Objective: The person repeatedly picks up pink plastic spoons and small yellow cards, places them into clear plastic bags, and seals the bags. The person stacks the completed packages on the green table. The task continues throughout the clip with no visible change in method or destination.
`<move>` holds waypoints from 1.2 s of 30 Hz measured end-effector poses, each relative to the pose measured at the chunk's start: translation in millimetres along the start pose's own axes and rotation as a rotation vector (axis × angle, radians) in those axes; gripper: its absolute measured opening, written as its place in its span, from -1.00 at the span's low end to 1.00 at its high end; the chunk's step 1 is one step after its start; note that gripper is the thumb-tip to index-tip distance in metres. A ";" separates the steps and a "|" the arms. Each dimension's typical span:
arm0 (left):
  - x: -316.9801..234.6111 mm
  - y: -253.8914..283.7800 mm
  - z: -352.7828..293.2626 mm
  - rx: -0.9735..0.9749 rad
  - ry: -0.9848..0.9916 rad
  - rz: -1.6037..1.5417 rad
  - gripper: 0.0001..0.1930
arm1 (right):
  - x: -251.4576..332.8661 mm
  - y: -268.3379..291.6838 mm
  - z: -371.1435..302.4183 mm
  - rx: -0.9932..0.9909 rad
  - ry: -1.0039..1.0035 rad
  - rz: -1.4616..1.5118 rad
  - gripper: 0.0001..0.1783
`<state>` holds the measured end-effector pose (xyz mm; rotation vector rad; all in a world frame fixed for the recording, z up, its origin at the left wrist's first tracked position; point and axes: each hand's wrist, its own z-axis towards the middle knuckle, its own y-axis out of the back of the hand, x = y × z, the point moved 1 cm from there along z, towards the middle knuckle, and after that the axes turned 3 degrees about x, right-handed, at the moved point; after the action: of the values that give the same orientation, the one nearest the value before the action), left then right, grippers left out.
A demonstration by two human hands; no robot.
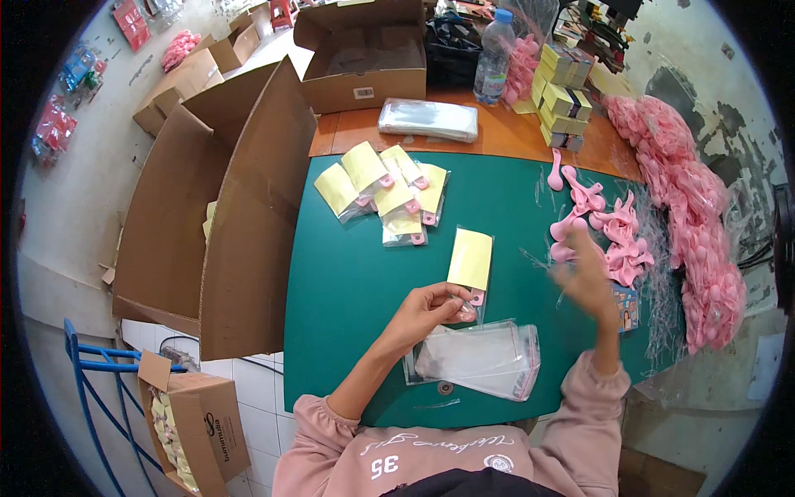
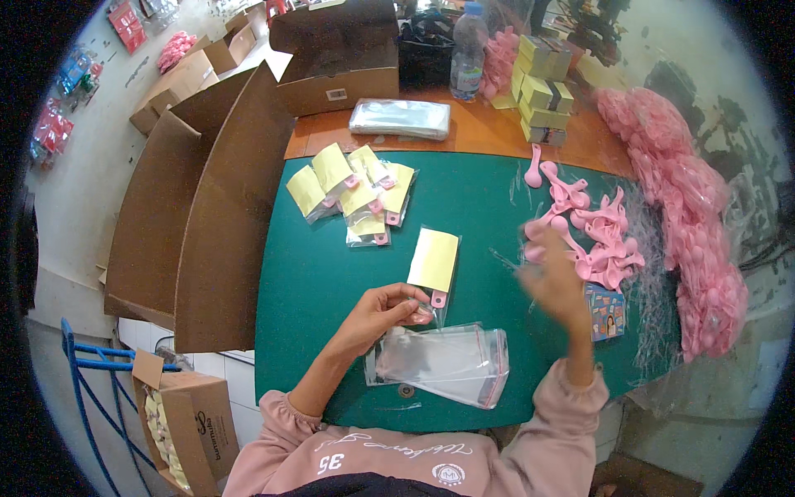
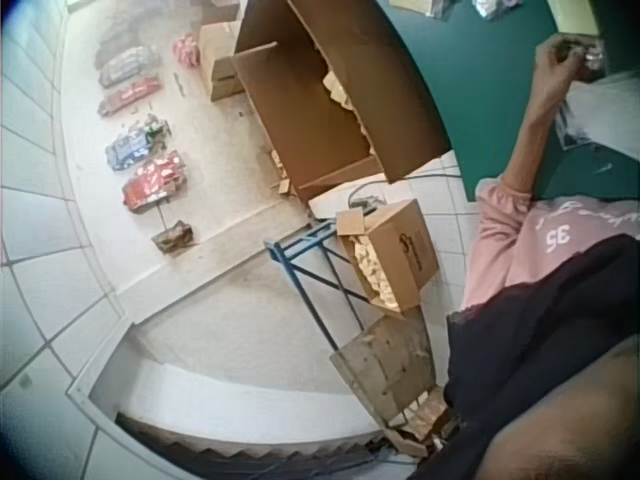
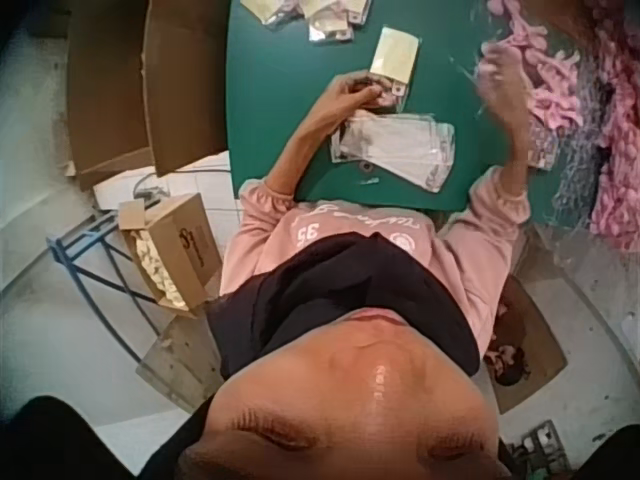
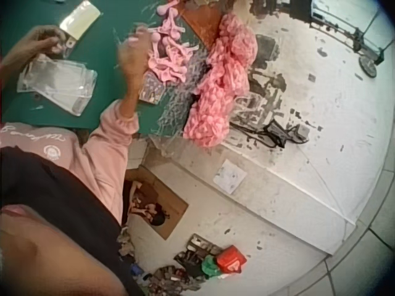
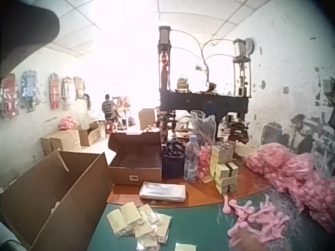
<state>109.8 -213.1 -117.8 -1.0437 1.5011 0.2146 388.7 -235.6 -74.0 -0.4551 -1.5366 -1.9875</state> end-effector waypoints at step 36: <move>0.8 -8.8 3.4 -0.380 -0.166 0.692 -0.84 | 47.1 -94.2 -26.6 0.027 -0.459 0.893 -0.90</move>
<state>118.4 -216.3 -115.6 -0.7297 1.6551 1.0807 295.1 -256.3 -125.2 -1.3759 -1.2502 -1.1975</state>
